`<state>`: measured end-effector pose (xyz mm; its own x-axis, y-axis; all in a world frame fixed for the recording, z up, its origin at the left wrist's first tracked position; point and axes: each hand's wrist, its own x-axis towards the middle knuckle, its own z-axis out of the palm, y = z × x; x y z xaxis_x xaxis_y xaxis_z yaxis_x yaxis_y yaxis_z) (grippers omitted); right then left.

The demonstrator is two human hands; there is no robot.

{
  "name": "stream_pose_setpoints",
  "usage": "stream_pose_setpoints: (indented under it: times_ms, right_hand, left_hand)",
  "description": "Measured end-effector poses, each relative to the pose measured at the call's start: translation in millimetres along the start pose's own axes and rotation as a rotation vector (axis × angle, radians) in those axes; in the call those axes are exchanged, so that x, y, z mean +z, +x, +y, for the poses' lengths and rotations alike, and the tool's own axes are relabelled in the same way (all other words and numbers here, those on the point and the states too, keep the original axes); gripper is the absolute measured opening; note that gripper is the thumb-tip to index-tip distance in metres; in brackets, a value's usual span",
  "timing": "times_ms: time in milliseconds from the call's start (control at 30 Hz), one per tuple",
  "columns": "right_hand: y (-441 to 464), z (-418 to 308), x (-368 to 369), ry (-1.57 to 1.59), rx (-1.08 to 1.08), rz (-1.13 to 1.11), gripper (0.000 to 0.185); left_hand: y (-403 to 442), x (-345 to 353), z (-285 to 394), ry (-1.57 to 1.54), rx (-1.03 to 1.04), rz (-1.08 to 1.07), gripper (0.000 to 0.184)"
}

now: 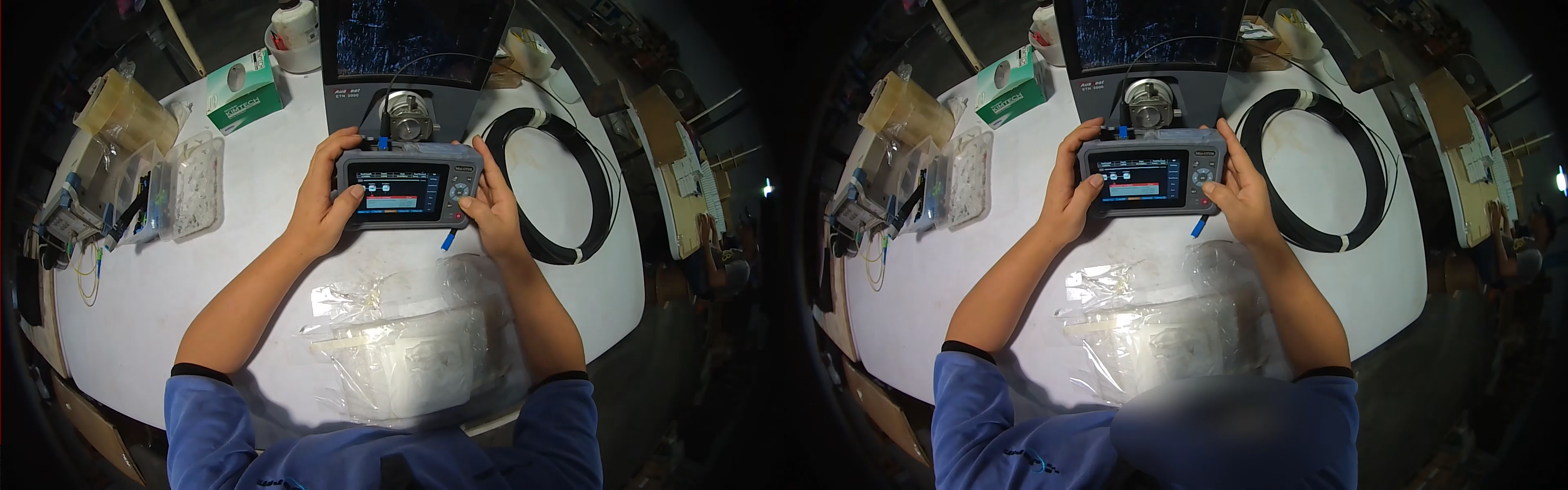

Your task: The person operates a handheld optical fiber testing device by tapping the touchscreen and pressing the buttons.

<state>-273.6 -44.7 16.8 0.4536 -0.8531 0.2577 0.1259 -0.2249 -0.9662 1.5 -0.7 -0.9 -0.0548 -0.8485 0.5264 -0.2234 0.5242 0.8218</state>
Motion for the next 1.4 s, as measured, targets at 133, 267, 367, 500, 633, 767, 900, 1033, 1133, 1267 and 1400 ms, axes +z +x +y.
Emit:
stream_pose_setpoints:
  times_ms: [133,267,367,500,633,767,900,1033,1133,1267,1400]
  right_hand:
    - [0.7,0.3,1.6,0.048,-0.019,0.014,0.081]
    - [2.3,-0.5,3.2,-0.013,-0.014,0.037,0.078]
    - [2.3,0.3,3.3,-0.017,-0.033,0.033,0.077]
    - [1.9,-1.1,4.0,-0.029,-0.027,0.042,0.076]
    - [2.0,-2.8,5.8,-0.029,-0.026,0.047,0.075]
    - [3.6,1.2,3.4,-0.010,-0.043,0.043,0.077]
    - [2.6,0.1,1.5,-0.016,-0.035,0.038,0.081]
    - [1.2,-1.7,3.9,-0.014,-0.022,0.052,0.083]
    - [-0.2,-4.5,6.4,-0.047,0.023,0.063,0.085]
    - [1.9,-1.8,6.3,-0.016,-0.023,0.063,0.085]
    - [1.8,-2.2,4.6,-0.021,-0.010,0.053,0.081]
  left_hand:
    - [0.0,0.7,2.5,-0.007,-0.016,-0.004,0.056]
    - [0.3,-0.8,0.3,0.014,-0.003,-0.001,0.056]
    - [0.4,-0.3,-0.1,0.025,0.003,0.008,0.057]
    - [1.1,-0.3,0.6,0.011,0.000,0.005,0.057]
    - [1.7,0.0,2.6,0.000,-0.013,0.003,0.057]
    - [0.4,1.1,-0.9,0.029,-0.006,0.011,0.056]
    - [1.9,-0.7,0.9,0.025,-0.015,-0.001,0.055]
    - [0.7,-0.6,-0.8,0.024,0.009,0.000,0.056]
    - [0.8,0.4,-1.8,0.011,0.003,0.003,0.057]
    - [0.7,0.2,-2.0,0.013,0.000,0.010,0.057]
    - [0.5,0.5,-1.1,0.017,0.002,-0.002,0.057]
